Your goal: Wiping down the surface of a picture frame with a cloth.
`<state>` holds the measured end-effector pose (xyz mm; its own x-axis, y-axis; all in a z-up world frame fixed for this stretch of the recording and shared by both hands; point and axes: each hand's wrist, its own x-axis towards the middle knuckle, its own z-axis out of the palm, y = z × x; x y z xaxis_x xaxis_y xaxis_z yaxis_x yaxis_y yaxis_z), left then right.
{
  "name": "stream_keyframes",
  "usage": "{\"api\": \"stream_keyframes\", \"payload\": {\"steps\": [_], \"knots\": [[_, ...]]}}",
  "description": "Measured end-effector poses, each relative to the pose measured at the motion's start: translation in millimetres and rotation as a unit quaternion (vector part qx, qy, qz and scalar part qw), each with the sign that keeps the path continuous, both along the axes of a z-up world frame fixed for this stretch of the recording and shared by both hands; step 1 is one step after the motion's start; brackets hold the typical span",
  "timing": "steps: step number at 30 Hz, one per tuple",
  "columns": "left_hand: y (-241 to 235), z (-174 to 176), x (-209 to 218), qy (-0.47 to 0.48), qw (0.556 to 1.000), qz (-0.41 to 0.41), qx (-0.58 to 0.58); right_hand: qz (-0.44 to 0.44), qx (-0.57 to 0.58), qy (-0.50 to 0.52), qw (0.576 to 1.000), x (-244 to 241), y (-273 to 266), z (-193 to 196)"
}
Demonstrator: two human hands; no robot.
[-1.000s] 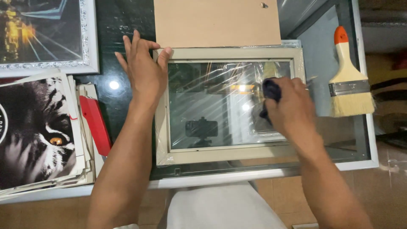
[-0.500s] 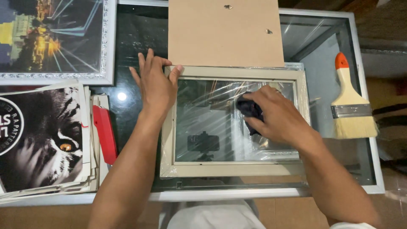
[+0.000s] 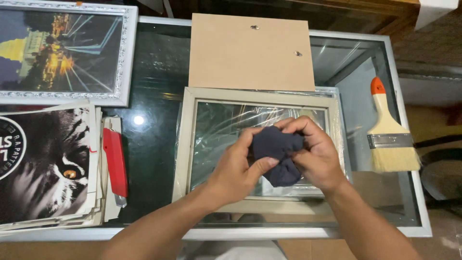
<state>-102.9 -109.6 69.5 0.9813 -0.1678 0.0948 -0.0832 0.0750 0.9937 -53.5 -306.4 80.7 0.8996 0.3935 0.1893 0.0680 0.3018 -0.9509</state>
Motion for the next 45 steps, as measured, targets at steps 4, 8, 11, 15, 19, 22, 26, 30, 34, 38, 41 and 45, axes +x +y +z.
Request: {"api": "stream_keyframes", "payload": {"steps": [4, 8, 11, 15, 19, 22, 26, 30, 34, 38, 41, 45], "knots": [[-1, 18, 5, 0.009, 0.997, 0.081, 0.014, -0.12, -0.17, -0.179, 0.962, 1, 17, 12], [-1, 23, 8, -0.045, 0.985, 0.158, 0.059, -0.169, -0.261, -0.315, 0.897, 2, 9, 18], [-1, 21, 7, -0.082, 0.982, 0.16, 0.057, -0.065, -0.262, -0.274, 0.923, -5, 14, 17], [-4, 13, 8, -0.179, 0.966, 0.17, 0.076, 0.016, -0.126, -0.051, 0.991, -6, 4, 0], [-1, 9, 9, -0.21, 0.965, 0.142, 0.071, 0.016, -0.043, 0.026, 0.999, -4, 5, -12], [-5, -8, 4, -0.125, 0.989, 0.077, -0.028, 0.0, -0.007, 0.048, 0.999, 1, 2, -28], [-7, -1, -3, -0.133, 0.99, 0.005, -0.056, -0.042, -0.001, 0.005, 0.999, 3, 3, -15], [0, 38, -4, -0.127, 0.992, 0.002, 0.011, -0.046, -0.114, -0.081, 0.989, 12, 1, -8], [12, 45, 4, -0.138, 0.983, 0.043, 0.116, -0.03, -0.22, -0.172, 0.96, 35, -18, 3], [46, 54, 13, -0.12, 0.919, 0.135, 0.35, -0.114, -0.484, -0.215, 0.841, 78, -59, 17], [64, 56, 23, -0.08, 0.841, 0.176, 0.505, -0.191, -0.591, -0.205, 0.756, 107, -89, -19], [74, -5, 34, -0.042, 0.693, 0.146, 0.704, -0.231, -0.511, -0.297, 0.773, 139, -127, -93]]}}
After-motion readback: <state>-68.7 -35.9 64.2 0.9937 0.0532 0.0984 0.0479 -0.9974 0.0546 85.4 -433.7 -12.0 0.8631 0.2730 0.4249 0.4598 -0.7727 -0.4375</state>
